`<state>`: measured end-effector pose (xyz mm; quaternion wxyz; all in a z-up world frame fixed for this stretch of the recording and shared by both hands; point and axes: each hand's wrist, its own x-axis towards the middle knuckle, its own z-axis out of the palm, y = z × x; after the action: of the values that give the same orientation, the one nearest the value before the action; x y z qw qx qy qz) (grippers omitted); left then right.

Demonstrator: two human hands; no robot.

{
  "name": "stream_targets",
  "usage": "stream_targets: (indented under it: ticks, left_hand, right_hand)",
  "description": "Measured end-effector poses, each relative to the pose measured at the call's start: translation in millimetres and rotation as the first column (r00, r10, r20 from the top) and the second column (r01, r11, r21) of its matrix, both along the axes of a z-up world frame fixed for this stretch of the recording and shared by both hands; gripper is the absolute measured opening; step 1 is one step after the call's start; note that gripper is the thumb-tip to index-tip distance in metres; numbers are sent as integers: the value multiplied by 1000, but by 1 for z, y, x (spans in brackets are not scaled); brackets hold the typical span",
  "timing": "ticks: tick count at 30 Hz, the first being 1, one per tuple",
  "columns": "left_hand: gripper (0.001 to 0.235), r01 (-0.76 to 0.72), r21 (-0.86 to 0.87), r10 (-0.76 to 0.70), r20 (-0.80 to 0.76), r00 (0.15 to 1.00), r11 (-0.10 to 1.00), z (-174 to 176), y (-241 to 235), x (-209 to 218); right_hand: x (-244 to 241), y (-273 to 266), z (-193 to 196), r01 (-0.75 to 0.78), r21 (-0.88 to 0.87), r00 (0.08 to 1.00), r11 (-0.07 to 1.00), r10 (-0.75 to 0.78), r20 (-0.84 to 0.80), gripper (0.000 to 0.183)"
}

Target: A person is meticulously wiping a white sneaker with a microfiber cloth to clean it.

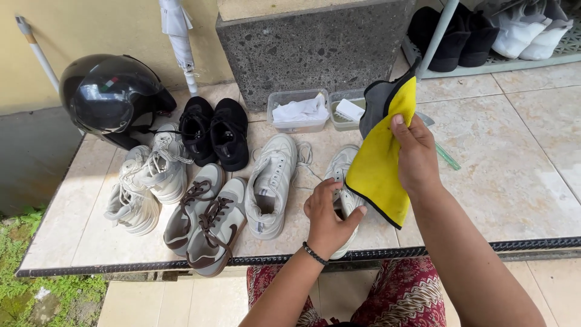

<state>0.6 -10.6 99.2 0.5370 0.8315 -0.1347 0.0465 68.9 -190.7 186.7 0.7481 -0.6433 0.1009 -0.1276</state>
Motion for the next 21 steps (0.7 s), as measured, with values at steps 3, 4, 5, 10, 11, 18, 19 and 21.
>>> stream_targets:
  ticks: [3, 4, 5, 10, 11, 18, 19, 21]
  left_hand:
    - [78, 18, -197, 11, 144, 990, 980, 38, 3, -2]
    - [78, 20, -196, 8, 142, 990, 980, 36, 2, 4]
    - [71, 14, -323, 24, 115, 993, 946, 34, 2, 9]
    - [45, -182, -651, 131, -127, 983, 737, 21, 36, 34]
    - [45, -150, -768, 108, -106, 989, 623, 26, 46, 39]
    - [44, -187, -865, 114, -151, 982, 466, 73, 116, 61]
    - [44, -192, -863, 117, -155, 981, 468, 86, 118, 60]
    - [35, -181, -815, 54, -182, 982, 551, 112, 120, 60]
  right_hand:
    - [-8, 11, -30, -284, -64, 942, 957, 291, 166, 35]
    - [-19, 23, -19, -281, -63, 943, 958, 288, 165, 35]
    - [-30, 35, -8, -412, -115, 866, 904, 428, 260, 37]
    - [-24, 24, -32, -294, -100, 891, 951, 310, 332, 35]
    - [-21, 18, -45, -179, -100, 956, 979, 197, 215, 28]
    - [-51, 40, -92, -221, -130, 964, 967, 196, -178, 91]
    - [-53, 44, -98, -223, -126, 963, 966, 199, -182, 91]
    - [-58, 51, -111, -304, -333, 952, 892, 270, -147, 117]
